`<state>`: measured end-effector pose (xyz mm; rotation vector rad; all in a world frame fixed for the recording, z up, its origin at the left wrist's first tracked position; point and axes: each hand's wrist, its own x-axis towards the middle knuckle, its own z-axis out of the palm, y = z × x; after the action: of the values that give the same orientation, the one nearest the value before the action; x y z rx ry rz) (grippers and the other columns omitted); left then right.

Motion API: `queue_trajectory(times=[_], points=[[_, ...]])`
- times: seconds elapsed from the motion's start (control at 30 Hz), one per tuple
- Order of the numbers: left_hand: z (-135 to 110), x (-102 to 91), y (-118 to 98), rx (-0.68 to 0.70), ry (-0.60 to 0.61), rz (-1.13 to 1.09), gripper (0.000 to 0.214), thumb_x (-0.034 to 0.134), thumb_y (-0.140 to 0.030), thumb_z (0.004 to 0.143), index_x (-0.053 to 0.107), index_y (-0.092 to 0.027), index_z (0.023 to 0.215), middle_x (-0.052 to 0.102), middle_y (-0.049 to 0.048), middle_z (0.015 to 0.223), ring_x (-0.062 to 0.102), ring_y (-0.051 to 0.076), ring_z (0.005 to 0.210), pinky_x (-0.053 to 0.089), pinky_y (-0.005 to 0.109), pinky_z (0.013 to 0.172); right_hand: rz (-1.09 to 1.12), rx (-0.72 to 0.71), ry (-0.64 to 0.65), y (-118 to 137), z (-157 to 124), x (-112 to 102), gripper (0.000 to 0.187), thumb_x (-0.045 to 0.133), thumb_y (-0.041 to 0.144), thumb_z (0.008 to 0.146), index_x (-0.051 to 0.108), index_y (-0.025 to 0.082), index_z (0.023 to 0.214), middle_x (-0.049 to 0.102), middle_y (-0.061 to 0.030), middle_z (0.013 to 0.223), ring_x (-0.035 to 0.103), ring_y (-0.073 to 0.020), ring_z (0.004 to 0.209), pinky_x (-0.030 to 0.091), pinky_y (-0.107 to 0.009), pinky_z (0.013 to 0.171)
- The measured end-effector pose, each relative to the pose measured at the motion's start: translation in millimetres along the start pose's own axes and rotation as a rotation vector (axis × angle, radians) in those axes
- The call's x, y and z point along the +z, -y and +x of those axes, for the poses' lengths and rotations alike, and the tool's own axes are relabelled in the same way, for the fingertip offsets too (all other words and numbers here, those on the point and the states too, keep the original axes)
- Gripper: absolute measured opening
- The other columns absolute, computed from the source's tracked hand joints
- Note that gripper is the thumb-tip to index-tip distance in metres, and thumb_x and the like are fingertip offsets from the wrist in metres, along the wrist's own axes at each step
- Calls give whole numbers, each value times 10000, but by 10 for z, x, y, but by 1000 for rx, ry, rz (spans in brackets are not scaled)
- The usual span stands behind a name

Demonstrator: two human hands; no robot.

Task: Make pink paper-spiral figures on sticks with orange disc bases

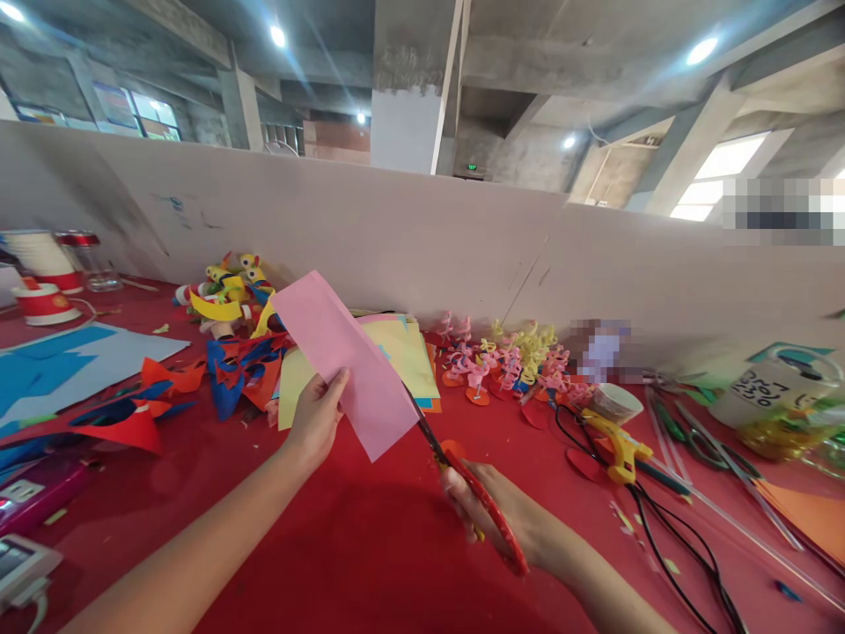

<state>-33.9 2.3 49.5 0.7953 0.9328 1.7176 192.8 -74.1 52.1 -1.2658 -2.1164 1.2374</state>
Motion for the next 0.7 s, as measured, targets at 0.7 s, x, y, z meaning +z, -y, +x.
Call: queue_trajectory(times=[0.7], points=[[-15, 5, -7, 15, 11, 27, 253, 763, -326, 602, 659, -167, 769, 652, -6, 736, 579, 113, 648, 445, 191, 551, -11, 15, -1, 21, -12, -25, 509, 248, 651, 851, 345, 194, 651, 418, 34, 573, 502, -110, 479, 342, -216, 468]])
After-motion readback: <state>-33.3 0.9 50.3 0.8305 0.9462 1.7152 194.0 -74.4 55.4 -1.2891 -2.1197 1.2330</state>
